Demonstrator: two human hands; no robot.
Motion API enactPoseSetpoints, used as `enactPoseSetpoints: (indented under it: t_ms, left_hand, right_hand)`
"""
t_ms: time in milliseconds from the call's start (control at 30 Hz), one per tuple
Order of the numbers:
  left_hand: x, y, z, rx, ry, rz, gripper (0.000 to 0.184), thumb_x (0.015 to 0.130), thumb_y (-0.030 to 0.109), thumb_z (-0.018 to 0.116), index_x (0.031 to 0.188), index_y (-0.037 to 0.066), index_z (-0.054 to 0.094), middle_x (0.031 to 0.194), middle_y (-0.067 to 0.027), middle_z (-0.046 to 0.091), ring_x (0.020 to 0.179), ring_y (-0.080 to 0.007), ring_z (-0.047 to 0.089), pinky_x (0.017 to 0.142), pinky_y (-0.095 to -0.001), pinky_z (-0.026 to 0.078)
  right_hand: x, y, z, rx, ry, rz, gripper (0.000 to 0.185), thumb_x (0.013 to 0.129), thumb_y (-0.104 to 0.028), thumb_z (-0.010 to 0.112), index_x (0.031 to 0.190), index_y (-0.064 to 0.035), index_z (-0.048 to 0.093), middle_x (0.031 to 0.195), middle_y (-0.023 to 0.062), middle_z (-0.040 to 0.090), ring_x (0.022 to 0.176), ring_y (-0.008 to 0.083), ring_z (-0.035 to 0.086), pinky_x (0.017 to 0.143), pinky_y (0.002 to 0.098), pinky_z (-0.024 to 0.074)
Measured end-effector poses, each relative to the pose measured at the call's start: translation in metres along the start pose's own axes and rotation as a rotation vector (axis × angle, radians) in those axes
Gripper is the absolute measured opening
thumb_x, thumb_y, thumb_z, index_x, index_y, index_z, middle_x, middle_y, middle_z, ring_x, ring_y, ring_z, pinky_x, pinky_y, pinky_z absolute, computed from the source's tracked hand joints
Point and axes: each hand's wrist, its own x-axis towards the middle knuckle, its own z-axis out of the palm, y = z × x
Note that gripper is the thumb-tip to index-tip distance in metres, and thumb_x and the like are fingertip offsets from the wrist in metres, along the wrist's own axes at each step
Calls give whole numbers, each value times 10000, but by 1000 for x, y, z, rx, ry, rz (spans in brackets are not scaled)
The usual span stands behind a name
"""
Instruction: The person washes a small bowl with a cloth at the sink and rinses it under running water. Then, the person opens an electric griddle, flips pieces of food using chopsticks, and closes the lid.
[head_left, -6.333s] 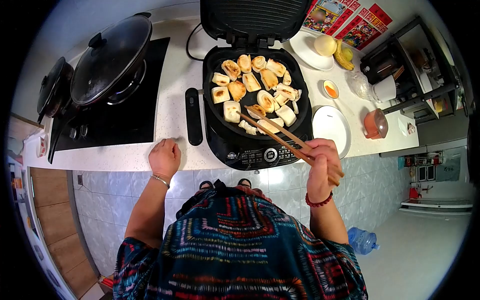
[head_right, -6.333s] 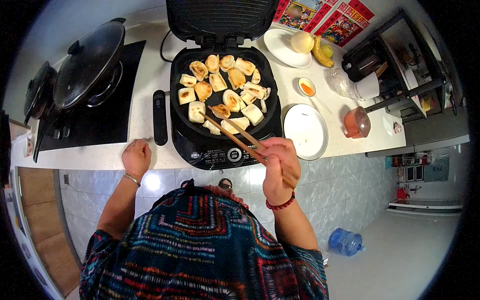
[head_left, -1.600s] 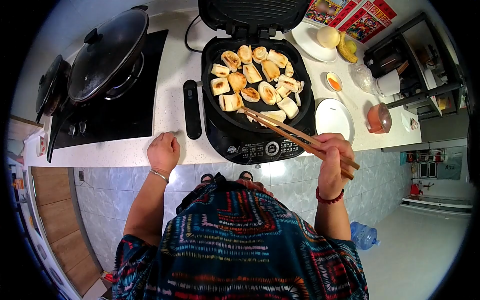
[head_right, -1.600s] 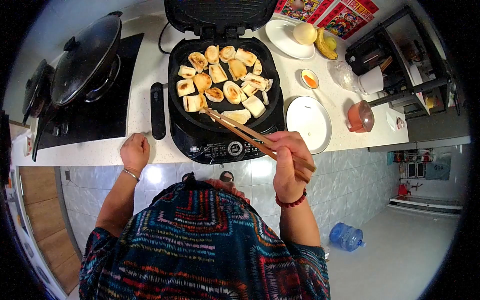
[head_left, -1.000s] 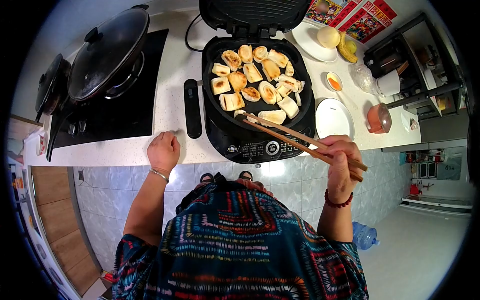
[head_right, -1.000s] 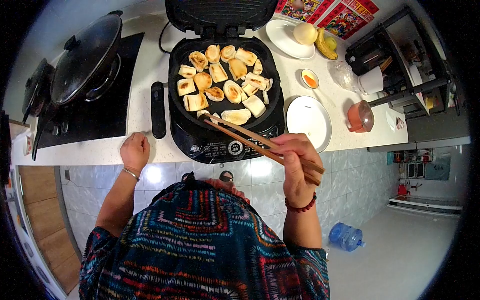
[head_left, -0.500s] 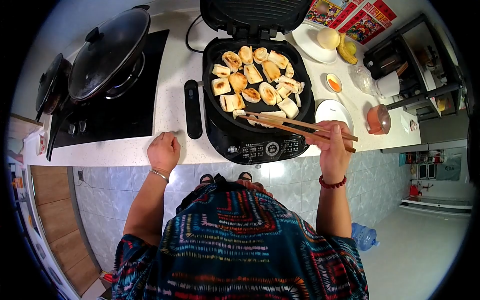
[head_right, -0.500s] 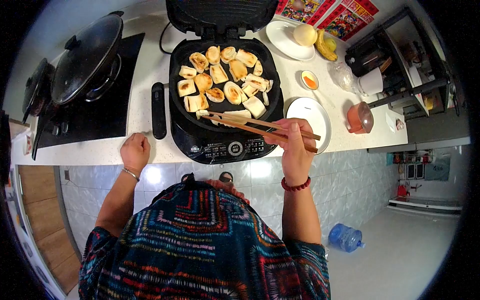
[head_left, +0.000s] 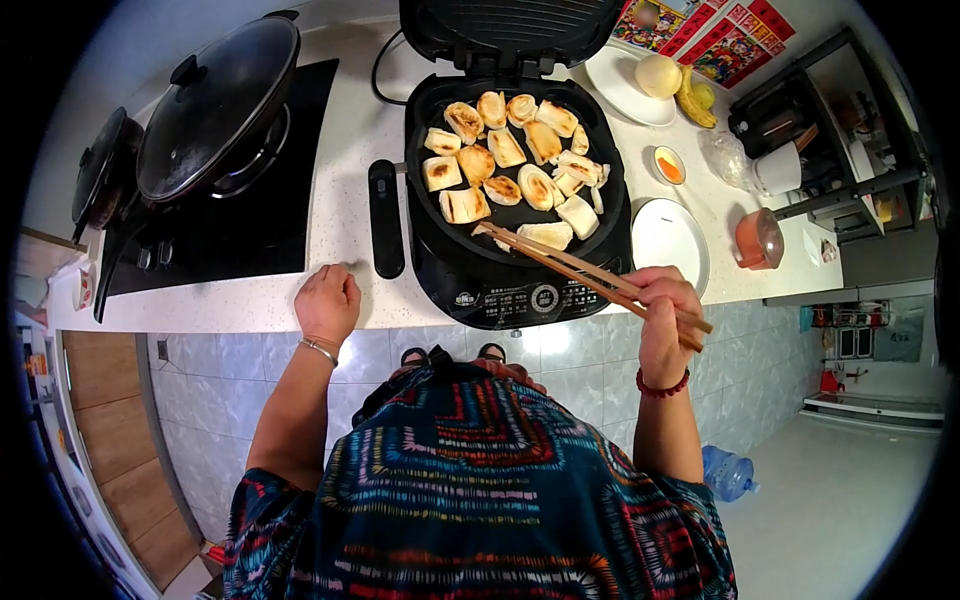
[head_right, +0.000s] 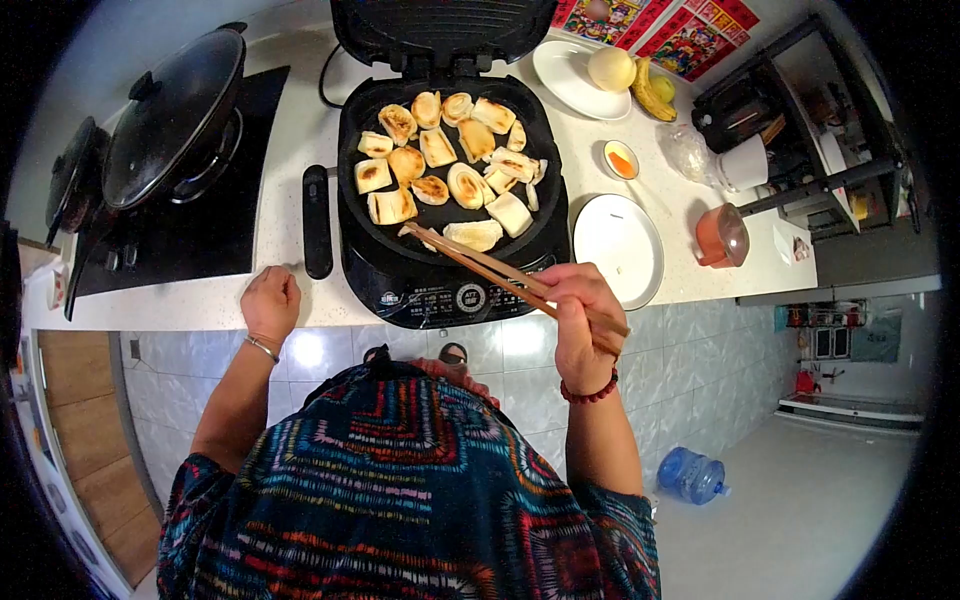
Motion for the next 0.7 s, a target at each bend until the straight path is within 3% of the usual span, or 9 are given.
enactPoseSetpoints:
  t_ms: [233,433,700]
  left_hand:
    - [0,0,1,17,3,-1,60,714,115,549,695,75,508,681,-92,551,635,-281,553,572,-369,457]
    - [0,0,0,14,5,1,59,713,114,550,696,76,508,684,-93,553,637,-280,555,575,-369,458]
    - [0,0,0,8,22,12,52,709,112,555,708,79,515,683,-90,553,634,-278,555,569,-366,458]
  right_hand:
    - [5,-21,-6,-142,-121,-55,152,829,-145,530,786,-3,564,905,148,574,793,183,538,702,283,438]
    - [10,-33,-11,-77,-56,27,221,842,-209,536,773,0,559,877,140,575,768,180,550,689,285,452]
    - [14,-21,2,-9,-86,59,140,840,-94,489,800,14,568,887,142,567,835,186,537,758,288,429]
